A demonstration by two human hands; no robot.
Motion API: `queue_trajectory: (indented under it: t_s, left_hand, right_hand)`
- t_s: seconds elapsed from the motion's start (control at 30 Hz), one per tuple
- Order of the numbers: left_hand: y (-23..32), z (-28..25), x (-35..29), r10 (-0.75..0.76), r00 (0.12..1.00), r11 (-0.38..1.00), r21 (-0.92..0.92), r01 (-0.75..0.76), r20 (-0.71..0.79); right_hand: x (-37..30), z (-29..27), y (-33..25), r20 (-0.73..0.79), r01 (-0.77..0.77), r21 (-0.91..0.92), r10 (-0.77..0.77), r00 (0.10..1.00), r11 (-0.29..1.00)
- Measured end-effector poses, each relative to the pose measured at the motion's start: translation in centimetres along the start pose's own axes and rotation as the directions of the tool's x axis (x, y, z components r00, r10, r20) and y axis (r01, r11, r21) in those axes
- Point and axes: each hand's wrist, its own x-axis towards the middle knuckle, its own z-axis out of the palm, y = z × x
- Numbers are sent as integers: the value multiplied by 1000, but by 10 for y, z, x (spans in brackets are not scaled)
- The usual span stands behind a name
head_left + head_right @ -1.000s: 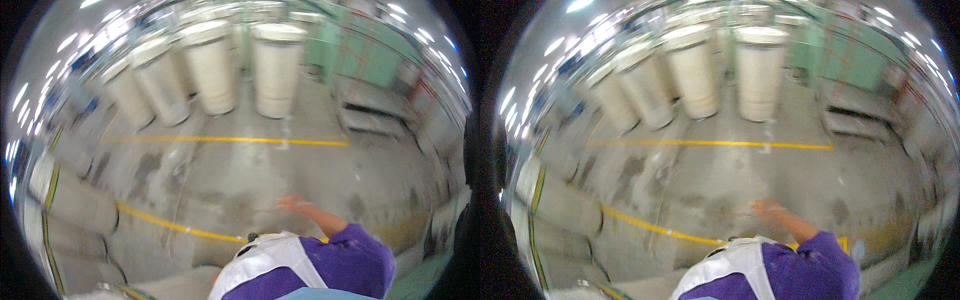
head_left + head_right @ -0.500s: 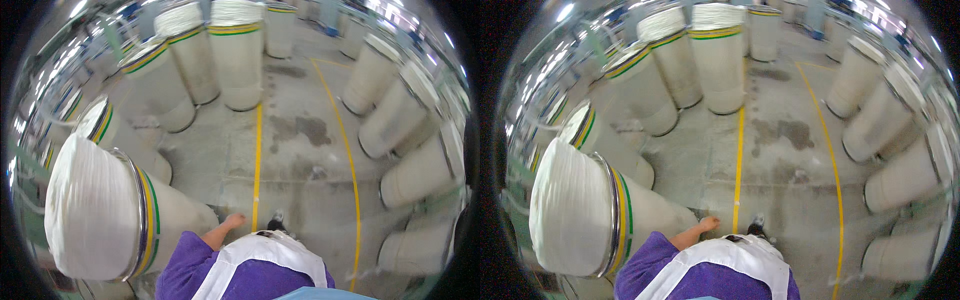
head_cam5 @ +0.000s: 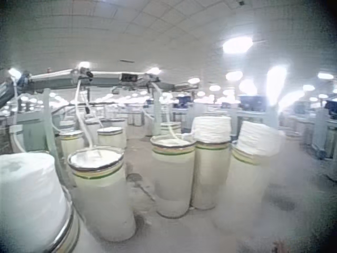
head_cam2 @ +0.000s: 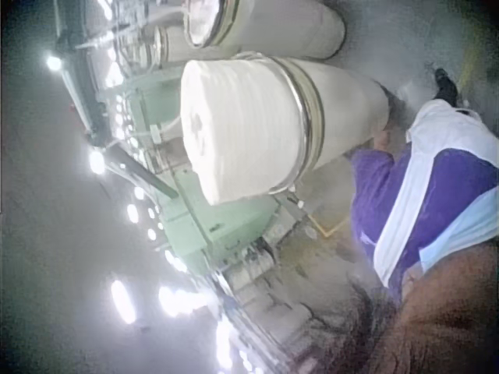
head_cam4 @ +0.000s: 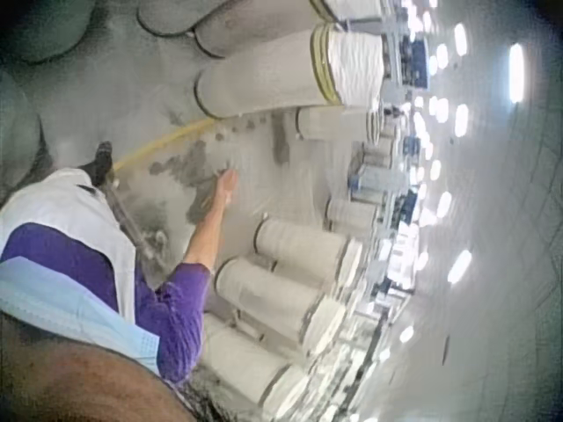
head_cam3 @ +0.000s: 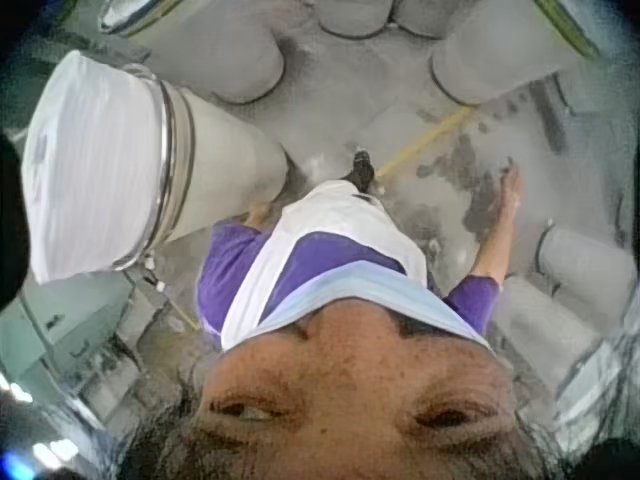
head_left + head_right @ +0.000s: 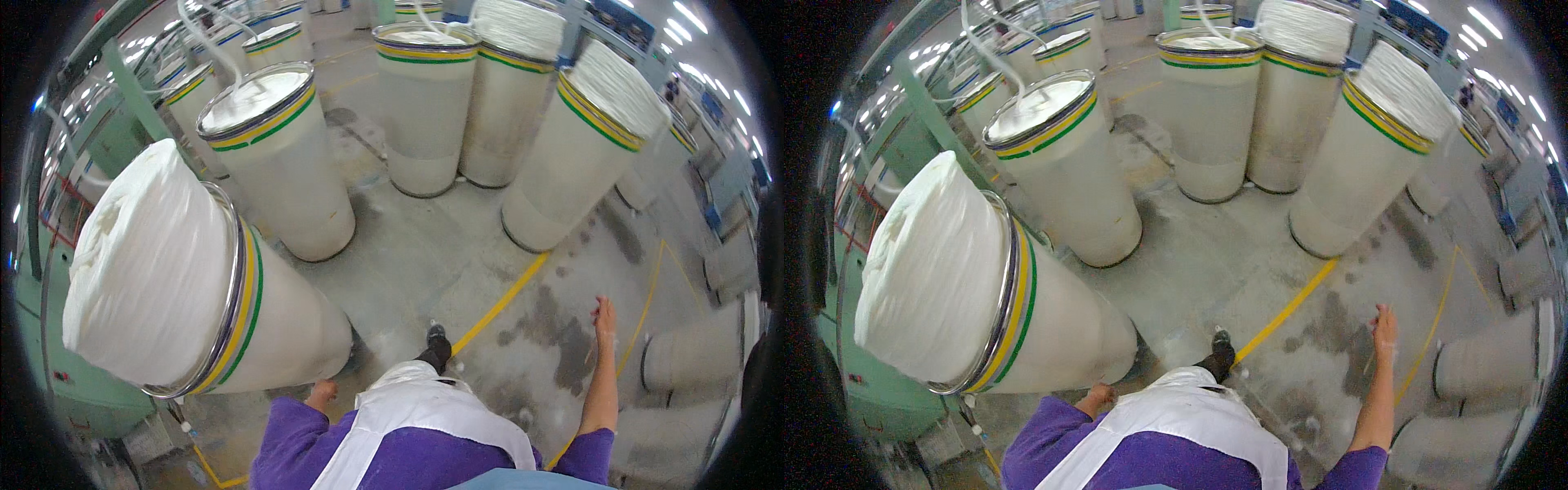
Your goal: The person pulls white textile roving from large cylindrical containers, uses a thin wooden stick to guide and separate strands, and places the roving into other containers. The person then moves to a different area and places metal lids on several containers.
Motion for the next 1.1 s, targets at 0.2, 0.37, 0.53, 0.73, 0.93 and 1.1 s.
queue_trajectory:
  t_s: [0.2,0.37,0.53,0.73,0.93,1.1]
  left_hand:
    - [122,26,13,-49,998,932,-357,62,44]
    - [292,-12,26,150,975,603,-767,-221,-163]
    - [404,-47,54,153,918,393,-830,-395,-365]
    - [393,-3,44,27,951,253,-918,-305,-308]
    - [423,54,16,-417,888,346,-937,-43,-195]
    - [451,-3,25,-338,888,541,-836,-87,-311]
  right_hand:
    - [184,103,-196,349,390,-56,-348,870,919]
    - [348,126,-262,413,434,-294,-297,861,852]
    - [556,145,-290,101,596,-500,-642,760,628]
    - [808,154,-286,50,404,-854,-721,691,327]
    - [963,201,-251,6,232,-826,-403,915,513]
    - [932,176,-251,140,486,-845,-787,601,221]
